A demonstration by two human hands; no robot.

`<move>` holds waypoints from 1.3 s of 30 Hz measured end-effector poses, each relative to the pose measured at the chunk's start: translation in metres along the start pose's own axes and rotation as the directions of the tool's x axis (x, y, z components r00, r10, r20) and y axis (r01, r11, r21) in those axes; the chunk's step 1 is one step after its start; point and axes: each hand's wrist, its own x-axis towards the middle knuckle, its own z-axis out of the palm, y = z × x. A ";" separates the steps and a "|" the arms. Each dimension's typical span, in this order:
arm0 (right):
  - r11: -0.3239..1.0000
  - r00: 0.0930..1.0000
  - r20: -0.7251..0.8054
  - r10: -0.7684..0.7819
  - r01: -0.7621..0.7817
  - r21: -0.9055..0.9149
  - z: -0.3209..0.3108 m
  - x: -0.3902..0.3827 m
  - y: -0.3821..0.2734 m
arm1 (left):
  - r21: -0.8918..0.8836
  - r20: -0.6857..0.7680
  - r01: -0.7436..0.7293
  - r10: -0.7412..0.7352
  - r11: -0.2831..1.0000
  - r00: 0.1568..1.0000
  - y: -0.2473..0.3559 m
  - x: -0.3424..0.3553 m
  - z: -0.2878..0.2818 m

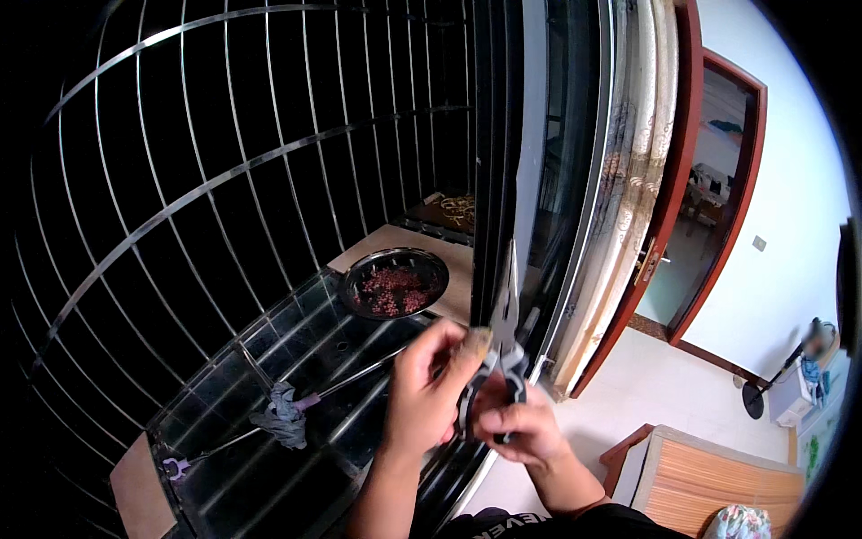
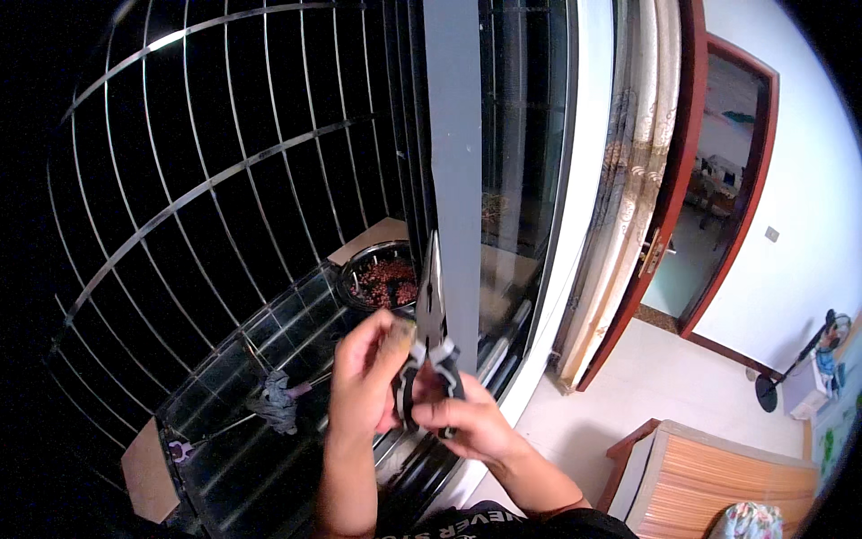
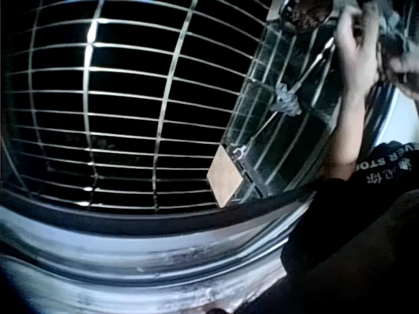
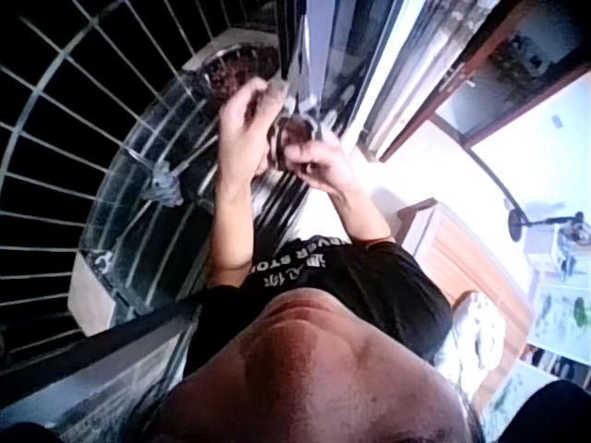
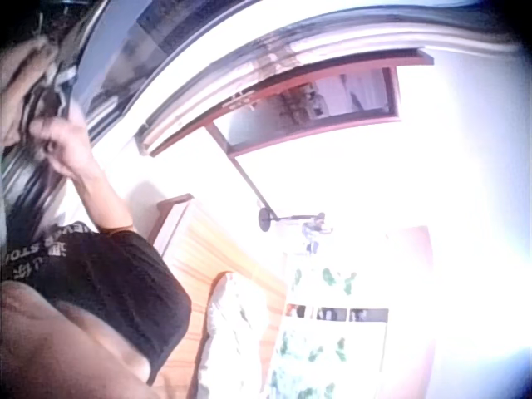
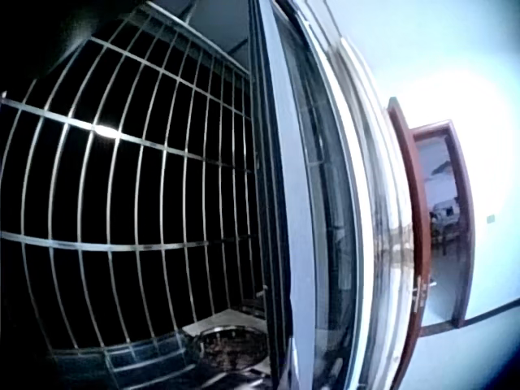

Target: The person uses pliers to pull and adjust a rubber sealing strip on the frame of a sliding glass door. They move between a balcony and an indoor living area, using their hands and pliers to press the seal into the track of the door frame.

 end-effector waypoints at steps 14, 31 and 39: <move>0.998 0.996 0.072 0.046 -0.044 -0.038 -0.036 -0.021 0.051 | 0.072 0.128 0.137 -0.145 0.988 0.981 -0.023 -0.030 -0.030; 0.998 0.980 0.192 0.061 -0.053 -0.045 -0.044 -0.010 0.071 | 0.185 0.172 0.141 -0.173 0.973 0.970 -0.038 -0.026 -0.043; 0.994 0.974 0.198 -0.110 0.113 -0.003 -0.038 0.013 0.048 | 0.289 0.210 -0.046 -0.016 0.956 0.978 -0.031 0.009 -0.033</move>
